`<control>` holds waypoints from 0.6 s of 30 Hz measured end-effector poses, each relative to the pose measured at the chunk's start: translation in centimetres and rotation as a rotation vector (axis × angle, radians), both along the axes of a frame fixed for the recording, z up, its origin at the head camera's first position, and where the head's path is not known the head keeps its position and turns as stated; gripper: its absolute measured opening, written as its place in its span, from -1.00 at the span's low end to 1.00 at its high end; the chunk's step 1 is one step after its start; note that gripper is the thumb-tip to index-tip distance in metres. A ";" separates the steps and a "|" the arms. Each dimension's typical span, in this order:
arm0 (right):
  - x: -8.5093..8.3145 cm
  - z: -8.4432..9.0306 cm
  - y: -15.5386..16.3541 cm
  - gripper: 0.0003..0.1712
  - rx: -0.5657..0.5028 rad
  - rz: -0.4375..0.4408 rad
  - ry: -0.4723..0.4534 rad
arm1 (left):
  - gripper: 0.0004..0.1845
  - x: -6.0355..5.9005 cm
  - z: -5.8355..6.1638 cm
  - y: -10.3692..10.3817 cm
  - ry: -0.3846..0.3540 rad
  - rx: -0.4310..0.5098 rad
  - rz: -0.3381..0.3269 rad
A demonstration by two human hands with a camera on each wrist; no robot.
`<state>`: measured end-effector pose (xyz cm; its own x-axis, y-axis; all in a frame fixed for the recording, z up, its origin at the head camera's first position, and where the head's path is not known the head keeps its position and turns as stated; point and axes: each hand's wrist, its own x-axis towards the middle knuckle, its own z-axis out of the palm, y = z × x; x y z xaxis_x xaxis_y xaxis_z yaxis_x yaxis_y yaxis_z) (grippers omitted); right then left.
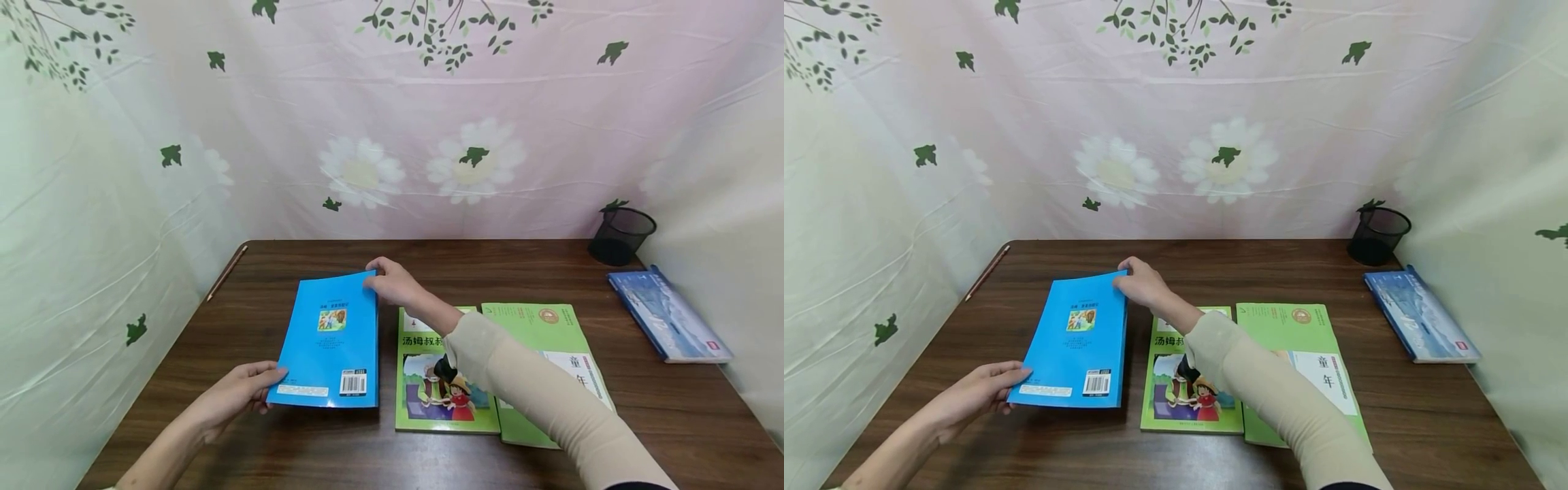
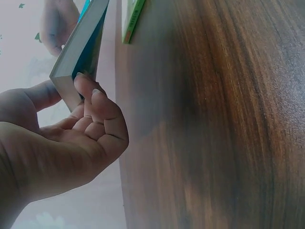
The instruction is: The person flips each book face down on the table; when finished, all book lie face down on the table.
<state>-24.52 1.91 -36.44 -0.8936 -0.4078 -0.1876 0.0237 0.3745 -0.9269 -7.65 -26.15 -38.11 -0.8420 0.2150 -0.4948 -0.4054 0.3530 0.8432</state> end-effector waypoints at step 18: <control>0.1 -0.9 -0.9 -0.49 0.028 0.038 -0.005 | -0.38 -0.1 -0.7 -0.9 -0.049 -0.007 -0.001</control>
<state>-24.40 1.01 -37.29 -0.8768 -0.4357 -0.2034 0.0133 0.4008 -0.9161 -7.74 -27.03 -38.80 -0.8167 0.2118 -0.5367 -0.4456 0.3594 0.8199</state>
